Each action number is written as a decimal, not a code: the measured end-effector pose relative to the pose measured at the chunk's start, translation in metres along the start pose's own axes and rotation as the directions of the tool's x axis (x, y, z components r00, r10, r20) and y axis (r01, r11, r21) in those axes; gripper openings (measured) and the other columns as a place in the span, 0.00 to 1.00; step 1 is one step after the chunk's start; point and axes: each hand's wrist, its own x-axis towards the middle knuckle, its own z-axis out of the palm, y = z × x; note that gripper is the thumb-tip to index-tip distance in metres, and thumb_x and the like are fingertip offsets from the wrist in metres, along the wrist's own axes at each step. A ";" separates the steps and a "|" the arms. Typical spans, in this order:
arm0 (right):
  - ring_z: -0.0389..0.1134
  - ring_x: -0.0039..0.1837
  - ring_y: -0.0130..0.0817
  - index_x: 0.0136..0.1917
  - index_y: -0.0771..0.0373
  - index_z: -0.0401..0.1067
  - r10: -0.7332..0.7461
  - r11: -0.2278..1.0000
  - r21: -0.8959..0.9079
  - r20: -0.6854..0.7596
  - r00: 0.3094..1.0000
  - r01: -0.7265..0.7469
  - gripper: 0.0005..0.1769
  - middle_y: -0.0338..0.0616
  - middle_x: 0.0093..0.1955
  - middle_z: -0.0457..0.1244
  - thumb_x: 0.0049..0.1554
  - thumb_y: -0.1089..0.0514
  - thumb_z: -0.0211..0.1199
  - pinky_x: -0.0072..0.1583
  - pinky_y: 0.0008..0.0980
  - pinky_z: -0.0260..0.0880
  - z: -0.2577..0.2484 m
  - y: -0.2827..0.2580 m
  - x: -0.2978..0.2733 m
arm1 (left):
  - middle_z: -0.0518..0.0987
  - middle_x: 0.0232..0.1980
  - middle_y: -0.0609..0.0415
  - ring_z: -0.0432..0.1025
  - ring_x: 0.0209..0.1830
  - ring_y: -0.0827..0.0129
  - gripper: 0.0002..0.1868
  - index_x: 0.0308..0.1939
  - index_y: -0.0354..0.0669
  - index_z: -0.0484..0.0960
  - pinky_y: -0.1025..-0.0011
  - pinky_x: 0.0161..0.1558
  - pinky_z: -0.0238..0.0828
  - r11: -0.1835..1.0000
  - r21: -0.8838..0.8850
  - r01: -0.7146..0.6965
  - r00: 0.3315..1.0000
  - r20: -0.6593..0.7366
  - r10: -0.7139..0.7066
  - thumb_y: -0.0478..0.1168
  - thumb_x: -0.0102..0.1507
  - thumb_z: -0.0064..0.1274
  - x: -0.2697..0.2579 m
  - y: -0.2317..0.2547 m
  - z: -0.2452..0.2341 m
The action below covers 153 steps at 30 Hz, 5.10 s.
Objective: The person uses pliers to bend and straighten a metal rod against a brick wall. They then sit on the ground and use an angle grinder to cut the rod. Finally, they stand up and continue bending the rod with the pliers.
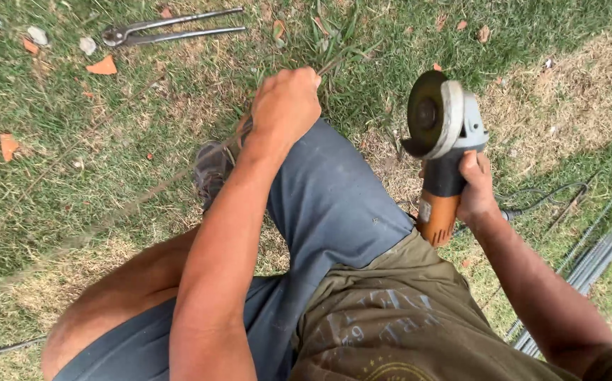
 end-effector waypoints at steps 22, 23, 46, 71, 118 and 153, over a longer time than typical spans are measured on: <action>0.68 0.59 0.32 0.63 0.65 0.69 -0.178 0.957 -0.216 0.091 0.980 0.194 0.43 0.41 0.58 0.67 0.51 0.30 0.70 0.62 0.34 0.73 0.029 0.031 0.026 | 0.80 0.22 0.52 0.79 0.23 0.59 0.13 0.38 0.37 0.84 0.55 0.30 0.83 0.882 0.305 -0.359 0.911 -0.091 0.403 0.22 0.58 0.45 0.011 0.013 0.056; 0.68 0.60 0.31 0.63 0.65 0.69 -0.204 0.954 -0.204 0.087 0.975 0.218 0.43 0.40 0.58 0.67 0.49 0.30 0.71 0.63 0.34 0.72 0.028 0.034 0.027 | 0.81 0.22 0.52 0.79 0.23 0.59 0.14 0.40 0.36 0.84 0.56 0.30 0.82 0.880 0.313 -0.357 0.913 -0.084 0.400 0.22 0.57 0.45 0.010 0.012 0.057; 0.69 0.44 0.25 0.53 0.61 0.73 -0.340 0.916 -0.243 -0.042 0.940 0.320 0.31 0.38 0.42 0.65 0.51 0.34 0.67 0.47 0.30 0.75 0.042 0.041 0.025 | 0.80 0.20 0.46 0.80 0.25 0.48 0.13 0.28 0.42 0.80 0.51 0.28 0.80 0.853 0.161 -0.497 0.814 -0.255 0.522 0.29 0.61 0.39 0.010 0.016 0.061; 0.68 0.42 0.22 0.52 0.60 0.73 -0.375 0.904 -0.238 -0.039 0.926 0.356 0.29 0.37 0.40 0.65 0.50 0.36 0.69 0.45 0.27 0.73 0.056 0.025 0.020 | 0.80 0.22 0.46 0.81 0.27 0.50 0.14 0.30 0.42 0.82 0.53 0.33 0.82 0.819 0.174 -0.547 0.795 -0.199 0.574 0.30 0.64 0.40 0.010 0.020 0.056; 0.71 0.37 0.29 0.47 0.61 0.69 -0.247 0.967 -0.103 -0.151 0.957 0.233 0.21 0.41 0.36 0.64 0.57 0.42 0.68 0.41 0.31 0.76 0.016 0.036 0.046 | 0.83 0.28 0.41 0.81 0.28 0.45 0.14 0.43 0.34 0.78 0.48 0.29 0.79 0.853 0.105 -0.511 0.843 -0.133 0.522 0.31 0.62 0.35 -0.004 0.022 0.029; 0.65 0.42 0.33 0.60 0.52 0.67 0.301 0.854 -0.446 0.004 0.954 -0.268 0.33 0.36 0.46 0.65 0.39 0.63 0.66 0.44 0.34 0.68 -0.102 0.100 0.227 | 0.84 0.28 0.52 0.81 0.23 0.52 0.10 0.43 0.37 0.76 0.45 0.25 0.79 0.915 0.250 -0.317 0.877 -0.289 0.383 0.28 0.60 0.42 -0.015 -0.063 -0.018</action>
